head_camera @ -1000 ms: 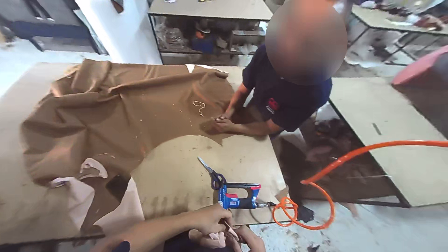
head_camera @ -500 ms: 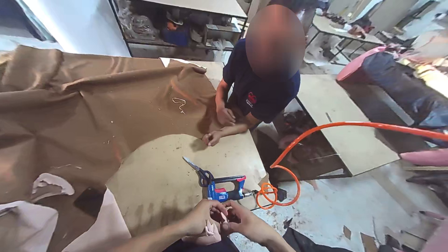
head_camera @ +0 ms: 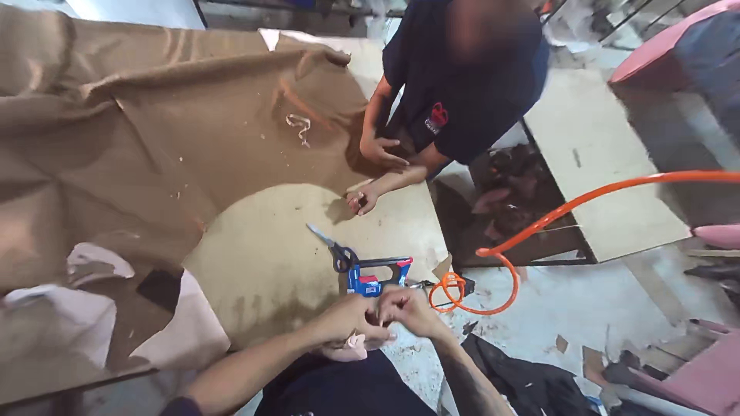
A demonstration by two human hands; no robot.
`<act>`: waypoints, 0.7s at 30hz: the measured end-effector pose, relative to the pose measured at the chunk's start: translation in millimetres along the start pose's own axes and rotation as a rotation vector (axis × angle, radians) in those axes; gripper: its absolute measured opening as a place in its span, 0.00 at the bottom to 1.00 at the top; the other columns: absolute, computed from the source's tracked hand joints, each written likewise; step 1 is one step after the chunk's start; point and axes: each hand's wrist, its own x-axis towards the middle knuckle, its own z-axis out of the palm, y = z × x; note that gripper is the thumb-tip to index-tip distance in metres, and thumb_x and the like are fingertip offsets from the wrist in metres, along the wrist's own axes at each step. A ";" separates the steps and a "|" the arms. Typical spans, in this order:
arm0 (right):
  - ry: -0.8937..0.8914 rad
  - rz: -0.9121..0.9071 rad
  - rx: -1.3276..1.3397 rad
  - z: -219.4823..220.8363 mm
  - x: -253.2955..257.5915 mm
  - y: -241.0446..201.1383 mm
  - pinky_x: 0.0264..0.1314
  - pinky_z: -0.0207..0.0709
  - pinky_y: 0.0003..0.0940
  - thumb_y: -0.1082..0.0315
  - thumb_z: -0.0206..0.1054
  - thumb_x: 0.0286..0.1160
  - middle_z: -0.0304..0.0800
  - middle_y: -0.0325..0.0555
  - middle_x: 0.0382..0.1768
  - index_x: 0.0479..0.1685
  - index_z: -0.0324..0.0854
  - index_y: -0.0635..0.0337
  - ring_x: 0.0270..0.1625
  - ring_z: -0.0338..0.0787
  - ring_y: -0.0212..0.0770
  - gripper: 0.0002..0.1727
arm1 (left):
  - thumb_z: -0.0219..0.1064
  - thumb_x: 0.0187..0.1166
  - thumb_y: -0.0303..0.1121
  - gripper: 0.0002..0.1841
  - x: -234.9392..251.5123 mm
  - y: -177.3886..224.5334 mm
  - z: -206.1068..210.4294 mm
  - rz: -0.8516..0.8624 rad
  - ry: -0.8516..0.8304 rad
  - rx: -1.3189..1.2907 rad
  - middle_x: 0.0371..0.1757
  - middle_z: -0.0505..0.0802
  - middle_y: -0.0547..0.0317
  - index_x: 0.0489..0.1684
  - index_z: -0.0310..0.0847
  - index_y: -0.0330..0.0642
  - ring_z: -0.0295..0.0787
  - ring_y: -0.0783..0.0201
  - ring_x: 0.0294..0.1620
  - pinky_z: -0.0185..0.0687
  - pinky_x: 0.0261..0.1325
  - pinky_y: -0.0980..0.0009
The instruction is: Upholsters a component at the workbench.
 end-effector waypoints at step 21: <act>0.133 0.050 -0.840 -39.8 39.3 52.9 0.67 0.75 0.76 0.64 0.74 0.73 0.83 0.77 0.61 0.61 0.85 0.68 0.70 0.78 0.80 0.21 | 0.69 0.82 0.33 0.13 8.8 -31.9 23.4 0.125 -0.014 -0.219 0.47 0.95 0.49 0.55 0.90 0.34 0.92 0.61 0.47 0.86 0.58 0.60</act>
